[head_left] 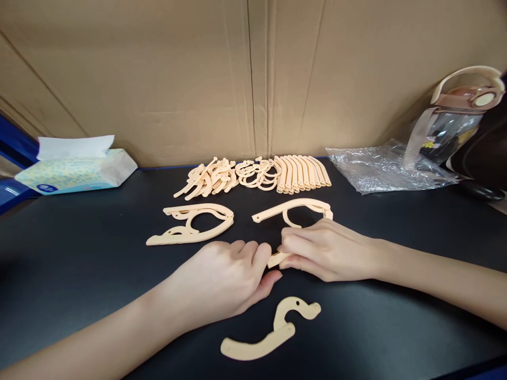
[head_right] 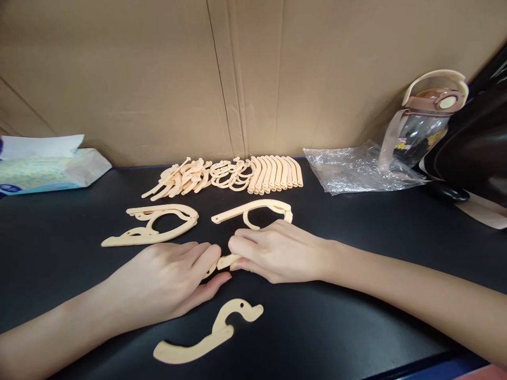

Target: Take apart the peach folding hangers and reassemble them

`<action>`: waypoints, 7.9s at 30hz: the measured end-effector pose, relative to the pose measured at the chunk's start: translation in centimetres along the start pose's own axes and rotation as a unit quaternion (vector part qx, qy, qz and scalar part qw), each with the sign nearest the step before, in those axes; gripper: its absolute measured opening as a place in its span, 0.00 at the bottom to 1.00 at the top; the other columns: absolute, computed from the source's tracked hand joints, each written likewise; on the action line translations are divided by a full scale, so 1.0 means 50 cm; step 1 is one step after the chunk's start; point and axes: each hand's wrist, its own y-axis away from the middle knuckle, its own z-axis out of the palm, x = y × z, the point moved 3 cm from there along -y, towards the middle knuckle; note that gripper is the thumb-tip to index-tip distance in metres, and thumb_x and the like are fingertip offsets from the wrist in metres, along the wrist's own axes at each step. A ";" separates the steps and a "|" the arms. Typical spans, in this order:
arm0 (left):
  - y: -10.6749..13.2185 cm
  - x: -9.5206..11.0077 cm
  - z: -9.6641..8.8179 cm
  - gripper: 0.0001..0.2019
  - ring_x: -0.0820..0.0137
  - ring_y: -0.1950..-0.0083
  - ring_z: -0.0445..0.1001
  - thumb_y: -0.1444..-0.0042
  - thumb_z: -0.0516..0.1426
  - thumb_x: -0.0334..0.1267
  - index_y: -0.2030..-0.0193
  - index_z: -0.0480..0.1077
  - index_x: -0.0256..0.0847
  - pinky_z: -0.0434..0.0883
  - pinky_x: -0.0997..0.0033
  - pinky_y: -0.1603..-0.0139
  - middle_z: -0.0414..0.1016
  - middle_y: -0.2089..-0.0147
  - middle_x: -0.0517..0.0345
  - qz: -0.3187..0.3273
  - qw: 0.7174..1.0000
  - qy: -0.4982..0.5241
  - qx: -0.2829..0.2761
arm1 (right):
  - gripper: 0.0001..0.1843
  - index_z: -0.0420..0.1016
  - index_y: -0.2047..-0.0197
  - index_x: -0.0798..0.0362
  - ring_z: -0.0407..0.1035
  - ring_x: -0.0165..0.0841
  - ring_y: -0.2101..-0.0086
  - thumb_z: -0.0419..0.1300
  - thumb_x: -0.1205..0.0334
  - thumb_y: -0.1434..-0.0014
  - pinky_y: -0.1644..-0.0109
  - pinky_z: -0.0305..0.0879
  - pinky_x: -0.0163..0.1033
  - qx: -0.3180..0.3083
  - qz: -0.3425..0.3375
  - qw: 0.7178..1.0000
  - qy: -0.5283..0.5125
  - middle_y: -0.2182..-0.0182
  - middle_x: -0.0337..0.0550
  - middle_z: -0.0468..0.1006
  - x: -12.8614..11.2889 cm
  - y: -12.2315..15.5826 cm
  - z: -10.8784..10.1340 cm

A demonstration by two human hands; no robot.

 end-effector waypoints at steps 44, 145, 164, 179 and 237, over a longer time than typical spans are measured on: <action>-0.001 -0.013 -0.001 0.15 0.74 0.81 0.63 0.33 0.46 0.39 0.72 0.59 0.39 0.51 0.70 0.80 0.62 0.79 0.65 -0.045 0.995 0.092 0.004 | 0.16 0.77 0.66 0.53 0.68 0.37 0.62 0.52 0.62 0.30 0.54 0.59 0.45 0.201 0.108 0.972 -0.050 0.64 0.43 0.78 0.058 0.004 -0.035; -0.005 -0.036 0.011 0.03 0.67 0.62 0.69 0.36 0.52 0.31 0.59 0.67 0.39 0.65 0.67 0.62 0.71 0.62 0.58 -0.128 0.978 0.154 0.062 | 0.18 0.79 0.59 0.53 0.66 0.37 0.59 0.49 0.57 0.29 0.54 0.53 0.44 0.111 0.121 0.986 -0.008 0.61 0.45 0.73 0.062 -0.002 -0.020; -0.004 -0.036 0.016 0.07 0.69 0.53 0.70 0.35 0.49 0.28 0.53 0.65 0.37 0.68 0.68 0.52 0.69 0.51 0.54 -0.139 0.956 0.252 0.057 | 0.21 0.74 0.63 0.53 0.68 0.32 0.71 0.44 0.56 0.27 0.56 0.56 0.43 0.152 0.071 0.985 -0.038 0.72 0.40 0.76 0.040 0.001 -0.033; -0.005 -0.038 0.012 0.10 0.69 0.65 0.69 0.33 0.47 0.38 0.58 0.68 0.39 0.64 0.70 0.68 0.69 0.63 0.57 -0.163 0.971 0.171 0.034 | 0.14 0.73 0.50 0.49 0.63 0.38 0.49 0.49 0.69 0.32 0.46 0.64 0.47 0.079 0.073 0.994 -0.036 0.48 0.47 0.69 0.050 -0.003 -0.011; -0.006 -0.038 0.014 0.18 0.63 0.48 0.68 0.43 0.47 0.29 0.48 0.69 0.37 0.63 0.61 0.50 0.70 0.44 0.54 -0.162 0.971 0.177 -0.014 | 0.15 0.75 0.62 0.57 0.57 0.32 0.70 0.51 0.79 0.43 0.68 0.55 0.38 0.054 -0.113 0.987 -0.096 0.67 0.43 0.69 -0.043 0.003 -0.023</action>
